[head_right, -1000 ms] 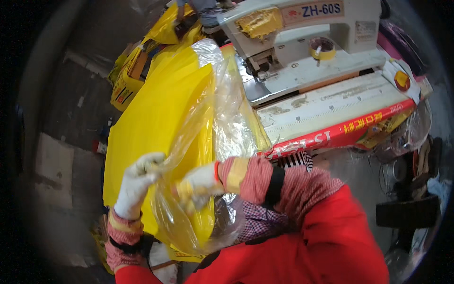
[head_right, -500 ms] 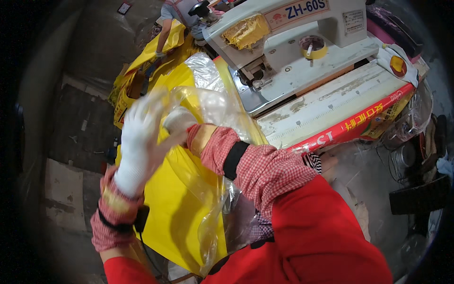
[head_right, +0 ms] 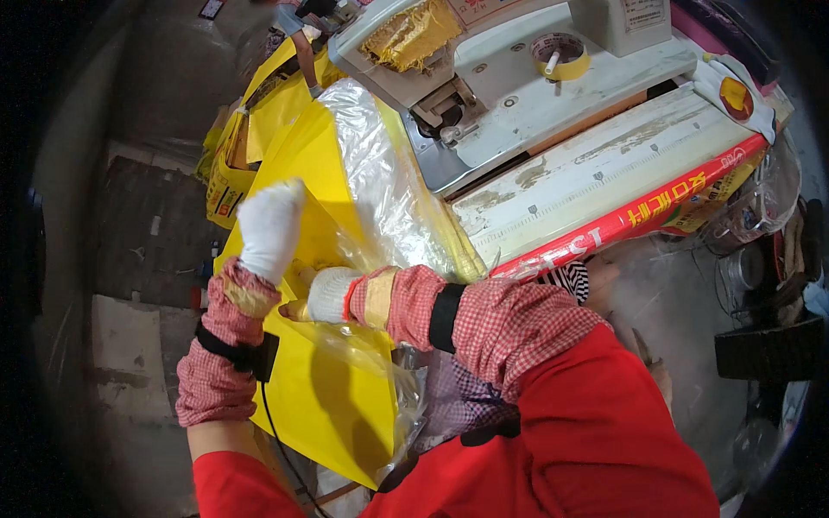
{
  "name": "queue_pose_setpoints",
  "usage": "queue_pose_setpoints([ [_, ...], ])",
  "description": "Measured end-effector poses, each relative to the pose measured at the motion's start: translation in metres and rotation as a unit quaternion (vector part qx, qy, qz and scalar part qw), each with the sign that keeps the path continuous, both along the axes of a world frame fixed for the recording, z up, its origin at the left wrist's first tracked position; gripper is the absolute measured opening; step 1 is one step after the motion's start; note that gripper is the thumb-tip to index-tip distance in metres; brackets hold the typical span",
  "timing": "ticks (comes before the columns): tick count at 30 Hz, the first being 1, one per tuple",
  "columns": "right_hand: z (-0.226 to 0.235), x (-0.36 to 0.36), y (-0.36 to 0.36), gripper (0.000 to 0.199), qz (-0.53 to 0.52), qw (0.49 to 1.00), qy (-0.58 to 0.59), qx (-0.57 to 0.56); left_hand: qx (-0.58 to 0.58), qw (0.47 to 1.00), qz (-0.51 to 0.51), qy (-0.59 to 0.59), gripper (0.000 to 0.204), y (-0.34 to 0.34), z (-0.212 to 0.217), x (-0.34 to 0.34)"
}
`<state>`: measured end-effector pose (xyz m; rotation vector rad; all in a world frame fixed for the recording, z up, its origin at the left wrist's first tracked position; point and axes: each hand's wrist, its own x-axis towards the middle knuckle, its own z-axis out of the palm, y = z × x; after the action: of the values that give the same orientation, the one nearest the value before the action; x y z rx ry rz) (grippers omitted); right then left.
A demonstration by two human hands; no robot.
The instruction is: Stitching the edges of large yellow plastic woven bags using an industrial sewing machine.
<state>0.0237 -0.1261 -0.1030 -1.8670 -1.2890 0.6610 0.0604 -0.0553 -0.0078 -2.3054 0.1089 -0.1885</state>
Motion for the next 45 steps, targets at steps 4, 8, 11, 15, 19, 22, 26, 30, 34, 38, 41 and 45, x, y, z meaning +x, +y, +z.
queue_pose_setpoints([
  [4, -0.002, 0.004, 0.001, 0.082, -0.083, 0.993, 0.081, 0.026, 0.036, 0.991, -0.039, -0.126, 0.016, 0.010, 0.002, 0.035],
  [8, -0.009, -0.001, 0.008, 0.073, -0.051, 0.992, 0.111, -0.005, -0.079, 0.991, -0.002, -0.111, 0.010, 0.010, -0.006, 0.052],
  [11, -0.018, -0.028, 0.009, 0.060, 0.101, 0.976, -0.157, 0.114, 0.052, 0.995, -0.056, -0.071, 0.008, 0.005, 0.034, 0.067],
  [15, -0.048, -0.083, -0.028, 0.046, 0.113, 0.833, -0.194, 0.505, 0.145, 0.972, -0.133, -0.127, 0.010, -0.004, 0.146, 0.100],
  [19, -0.090, -0.084, -0.096, 0.046, 0.089, 0.968, 0.011, 0.234, 0.013, 0.984, -0.155, -0.090, 0.017, -0.019, 0.188, 0.107],
  [22, -0.109, -0.071, -0.151, 0.045, 0.051, 0.976, 0.205, -0.045, 0.107, 0.977, -0.177, -0.054, 0.019, -0.035, 0.186, 0.094],
  [26, -0.085, -0.054, -0.176, 0.037, -0.141, 0.971, 0.032, 0.190, 0.101, 0.985, -0.133, -0.048, 0.023, -0.045, 0.178, 0.081],
  [30, -0.044, -0.037, -0.206, 0.036, -0.337, 0.866, 0.076, 0.363, 0.090, 0.986, -0.140, -0.025, 0.022, -0.045, 0.167, 0.080],
  [34, -0.015, -0.014, -0.222, 0.061, -0.531, 0.829, -0.038, 0.173, 0.098, 0.984, -0.142, -0.041, 0.021, -0.051, 0.154, 0.078],
  [38, -0.004, 0.010, -0.222, 0.085, -0.457, 0.887, 0.060, 0.021, 0.087, 0.981, -0.164, -0.056, 0.026, -0.062, 0.147, 0.075],
  [41, -0.008, 0.003, -0.222, 0.069, -0.437, 0.870, 0.115, 0.196, 0.088, 0.982, -0.157, -0.059, 0.029, -0.061, 0.143, 0.075],
  [45, -0.018, -0.012, -0.217, 0.054, -0.350, 0.827, 0.253, 0.360, 0.074, 0.986, -0.135, -0.062, 0.031, -0.053, 0.136, 0.081],
])
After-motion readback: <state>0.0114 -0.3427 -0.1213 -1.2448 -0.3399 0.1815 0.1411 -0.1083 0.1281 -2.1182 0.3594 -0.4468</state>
